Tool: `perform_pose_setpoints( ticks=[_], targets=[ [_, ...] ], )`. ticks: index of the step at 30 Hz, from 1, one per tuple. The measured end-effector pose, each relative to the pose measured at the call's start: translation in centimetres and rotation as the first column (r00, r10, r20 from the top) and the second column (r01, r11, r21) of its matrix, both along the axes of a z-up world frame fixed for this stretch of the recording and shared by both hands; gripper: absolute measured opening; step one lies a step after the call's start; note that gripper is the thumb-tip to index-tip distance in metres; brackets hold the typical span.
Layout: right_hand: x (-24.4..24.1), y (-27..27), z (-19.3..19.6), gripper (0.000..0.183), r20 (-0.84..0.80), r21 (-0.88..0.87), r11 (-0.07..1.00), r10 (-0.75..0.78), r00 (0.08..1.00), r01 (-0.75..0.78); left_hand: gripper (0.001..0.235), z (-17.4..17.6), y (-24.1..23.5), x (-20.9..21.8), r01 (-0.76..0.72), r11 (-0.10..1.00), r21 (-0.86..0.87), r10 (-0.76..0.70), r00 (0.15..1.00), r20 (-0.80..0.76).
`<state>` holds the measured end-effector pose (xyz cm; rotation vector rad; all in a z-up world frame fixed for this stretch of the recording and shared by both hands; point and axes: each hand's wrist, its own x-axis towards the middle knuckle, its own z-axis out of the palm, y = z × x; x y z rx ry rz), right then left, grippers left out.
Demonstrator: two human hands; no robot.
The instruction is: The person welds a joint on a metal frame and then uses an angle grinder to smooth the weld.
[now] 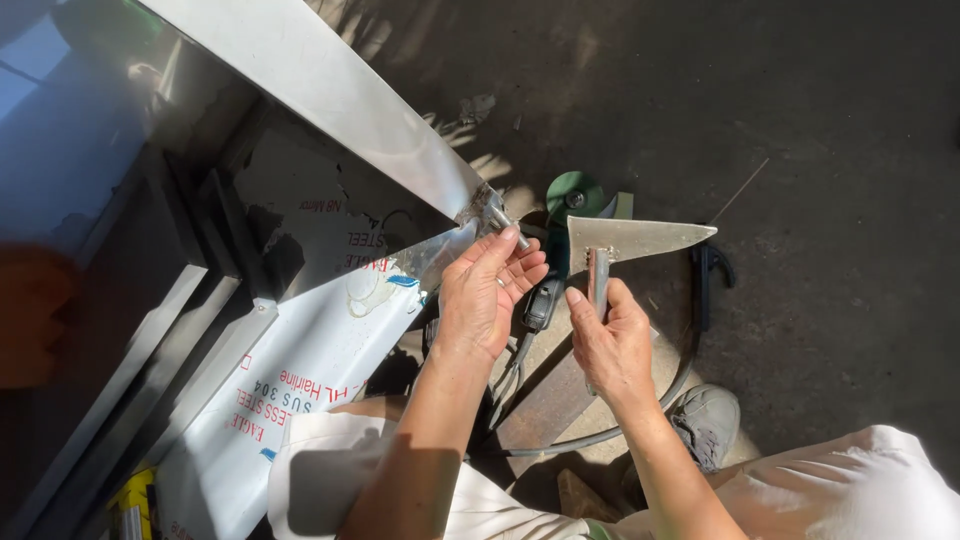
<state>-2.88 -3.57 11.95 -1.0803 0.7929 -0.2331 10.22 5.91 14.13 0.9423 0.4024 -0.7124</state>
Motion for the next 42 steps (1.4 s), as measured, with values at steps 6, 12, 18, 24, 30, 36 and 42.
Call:
perform_pose_setpoints(
  ticks=[6,12,18,24,30,36,42],
  targets=[
    [0.8,0.7,-1.3,0.026,-0.02,-0.245,0.969,0.031,0.999,-0.035,0.016,-0.9,-0.3,0.4,-0.089,0.996,0.017,0.089,0.996,-0.018],
    [2.4,1.0,0.4,0.022,-0.02,-0.192,0.978,0.079,0.997,-0.082,0.02,-0.8,-0.4,0.7,-0.079,0.997,0.007,0.079,0.997,0.004],
    [2.3,1.6,-1.4,0.021,-0.014,-0.32,0.946,0.052,0.999,-0.054,0.02,-0.2,-0.5,1.0,-0.057,0.997,-0.059,0.056,0.998,-0.029],
    [2.4,2.2,-1.5,0.021,0.077,-0.391,0.92,0.067,0.995,-0.032,0.02,-0.3,-0.4,1.0,-0.061,0.996,-0.061,0.059,0.998,-0.028],
    [2.6,2.4,-1.2,0.02,0.024,-0.373,0.927,0.051,0.998,-0.039,0.02,-0.3,-0.4,1.3,-0.056,0.995,-0.082,0.055,0.998,-0.014],
    [2.3,3.3,-3.3,0.018,0.017,-0.702,0.712,0.027,0.999,-0.008,0.019,-1.4,-0.4,1.4,-0.062,0.993,-0.102,0.057,0.997,-0.054],
    [3.5,4.0,-1.2,0.016,0.034,-0.682,0.731,0.053,0.998,-0.015,0.017,-0.5,-0.5,1.6,-0.054,0.996,-0.066,0.047,0.994,-0.101]
  ],
)
